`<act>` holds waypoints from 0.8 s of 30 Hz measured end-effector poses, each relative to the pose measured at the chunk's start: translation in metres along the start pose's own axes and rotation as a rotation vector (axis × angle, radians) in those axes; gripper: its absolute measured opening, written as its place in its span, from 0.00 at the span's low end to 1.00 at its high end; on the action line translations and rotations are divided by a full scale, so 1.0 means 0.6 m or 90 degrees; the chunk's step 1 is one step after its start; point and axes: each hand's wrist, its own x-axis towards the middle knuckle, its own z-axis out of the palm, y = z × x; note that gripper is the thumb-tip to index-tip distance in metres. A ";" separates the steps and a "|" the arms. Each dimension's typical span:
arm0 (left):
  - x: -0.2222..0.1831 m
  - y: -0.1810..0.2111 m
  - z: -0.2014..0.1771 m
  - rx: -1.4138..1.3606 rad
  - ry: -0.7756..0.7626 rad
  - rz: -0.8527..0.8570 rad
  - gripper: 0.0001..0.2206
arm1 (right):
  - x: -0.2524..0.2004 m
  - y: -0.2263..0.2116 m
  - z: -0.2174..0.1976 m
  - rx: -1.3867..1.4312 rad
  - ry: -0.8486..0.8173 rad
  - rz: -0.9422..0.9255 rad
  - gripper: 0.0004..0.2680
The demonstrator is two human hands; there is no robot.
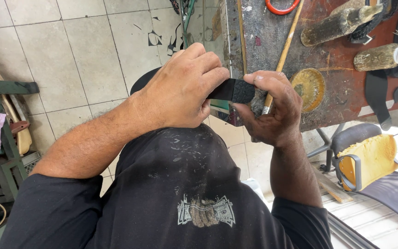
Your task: Applying adhesive to shoe soles and trimming them with scissors at a repair bench.
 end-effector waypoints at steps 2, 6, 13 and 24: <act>0.000 -0.001 0.003 0.001 0.001 0.001 0.19 | -0.002 0.004 0.000 -0.004 0.001 -0.004 0.16; -0.001 0.001 0.002 -0.010 0.017 0.009 0.18 | 0.000 0.001 0.000 0.000 0.005 -0.008 0.17; -0.006 0.003 0.002 -0.016 0.020 0.010 0.18 | 0.000 0.000 0.000 0.012 0.007 -0.019 0.17; -0.011 0.008 -0.001 -0.038 0.012 -0.003 0.18 | -0.002 -0.006 0.002 -0.022 -0.001 -0.029 0.15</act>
